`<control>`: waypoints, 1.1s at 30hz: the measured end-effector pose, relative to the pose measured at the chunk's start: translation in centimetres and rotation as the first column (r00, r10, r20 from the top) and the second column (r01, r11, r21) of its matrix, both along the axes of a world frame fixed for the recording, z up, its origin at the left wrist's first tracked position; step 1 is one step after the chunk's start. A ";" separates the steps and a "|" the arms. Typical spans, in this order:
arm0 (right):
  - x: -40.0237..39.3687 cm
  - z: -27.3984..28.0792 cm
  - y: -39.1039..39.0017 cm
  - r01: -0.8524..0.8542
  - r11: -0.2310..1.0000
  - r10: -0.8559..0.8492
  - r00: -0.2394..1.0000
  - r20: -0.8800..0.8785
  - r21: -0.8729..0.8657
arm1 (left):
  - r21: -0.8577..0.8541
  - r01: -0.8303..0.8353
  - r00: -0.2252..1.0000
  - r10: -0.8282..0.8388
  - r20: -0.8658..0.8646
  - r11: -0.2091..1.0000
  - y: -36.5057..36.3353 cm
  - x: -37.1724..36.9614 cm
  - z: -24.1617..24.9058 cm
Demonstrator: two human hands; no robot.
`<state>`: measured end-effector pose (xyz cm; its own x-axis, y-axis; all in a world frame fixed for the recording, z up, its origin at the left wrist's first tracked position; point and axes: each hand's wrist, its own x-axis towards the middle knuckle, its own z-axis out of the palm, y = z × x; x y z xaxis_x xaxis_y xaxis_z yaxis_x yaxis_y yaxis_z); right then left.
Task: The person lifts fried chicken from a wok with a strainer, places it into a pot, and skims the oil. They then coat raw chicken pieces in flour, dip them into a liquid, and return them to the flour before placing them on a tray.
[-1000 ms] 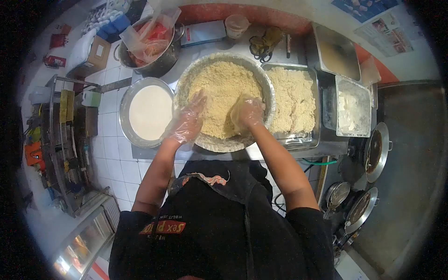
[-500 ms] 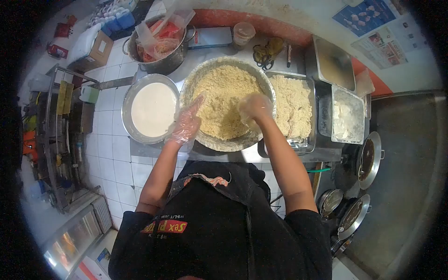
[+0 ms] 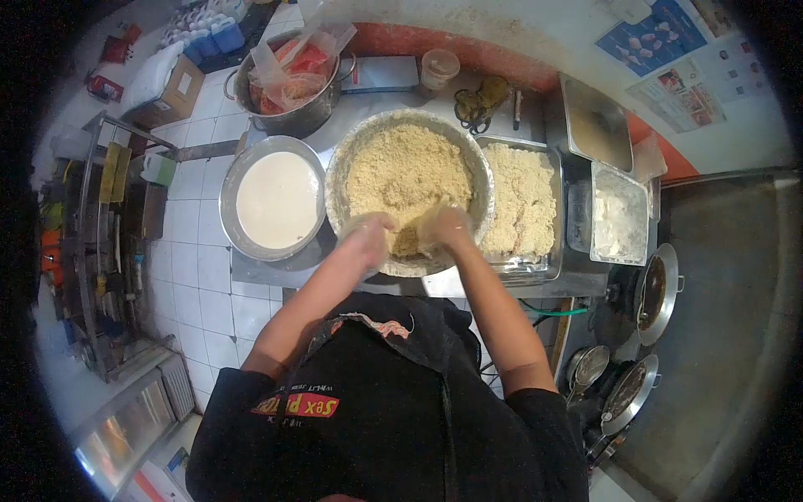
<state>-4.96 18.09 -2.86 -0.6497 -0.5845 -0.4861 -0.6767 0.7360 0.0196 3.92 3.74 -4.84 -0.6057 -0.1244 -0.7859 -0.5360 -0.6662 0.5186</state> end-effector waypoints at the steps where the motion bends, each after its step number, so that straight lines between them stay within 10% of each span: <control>1: 0.5 -2.3 0.1 0.006 1.000 -0.006 1.000 0.003 -0.002 | -0.096 0.049 0.990 -0.035 0.139 0.994 1.1 -1.1 -1.7; 3: 1.5 -7.1 0.4 0.360 0.904 -0.344 0.933 0.108 -0.232 | 0.092 0.045 0.986 -0.059 0.155 0.995 2.3 -1.7 -6.7; 7: 0.8 -4.8 0.1 0.358 0.887 -0.255 0.906 0.338 -0.292 | 0.239 -0.012 0.997 -0.007 0.081 0.971 2.3 -1.3 -6.9; 11: -1.2 -5.6 4.6 0.702 0.263 -0.262 0.712 0.651 -0.662 | 0.104 0.103 0.991 -0.111 0.069 0.989 0.2 -1.2 0.1; 12: -1.3 -5.8 5.2 0.741 0.063 -0.217 0.664 0.715 -0.669 | -0.408 0.182 0.968 -0.235 -0.083 0.895 0.3 -0.9 1.0; 13: -1.3 -4.1 4.3 0.742 0.059 -0.216 0.663 0.717 -0.668 | -0.816 0.122 0.899 -0.411 -0.151 0.565 0.4 -0.9 1.4; 14: -1.1 -2.5 3.1 0.501 0.327 -0.448 0.829 0.335 -0.802 | -0.818 0.124 0.898 -0.414 -0.148 0.561 0.2 -1.2 1.1; 15: -0.9 -1.3 1.6 0.256 0.617 -0.517 0.845 -0.138 -0.744 | -0.990 0.113 0.733 -0.679 0.023 0.088 -0.2 -1.7 0.4; 16: -0.8 -2.3 0.2 0.262 0.613 -0.522 0.843 -0.133 -0.745 | -0.922 -0.037 0.539 -0.785 0.306 -0.385 -0.4 -2.1 -0.5; 18: -1.0 -4.2 -2.6 -0.094 0.728 -0.162 0.939 -0.304 -0.679 | -0.962 -0.036 0.533 -0.819 0.210 -0.270 0.2 -2.5 -1.4; 20: -1.3 -4.3 -3.1 0.036 0.784 -0.236 0.941 -0.244 -0.619 | -0.829 0.106 0.313 -0.773 0.551 -0.549 -0.1 -2.6 -1.5; 23: -3.4 -5.6 -3.3 0.124 0.810 -0.320 0.913 -0.254 -0.573 | -0.786 0.073 0.541 -0.638 0.548 -0.614 0.3 -3.0 -2.4; 33: -3.0 -6.9 -3.2 0.185 0.752 -0.380 0.906 -0.187 -0.633 | -0.794 0.062 0.397 -0.715 0.575 -0.604 0.4 -3.3 -3.4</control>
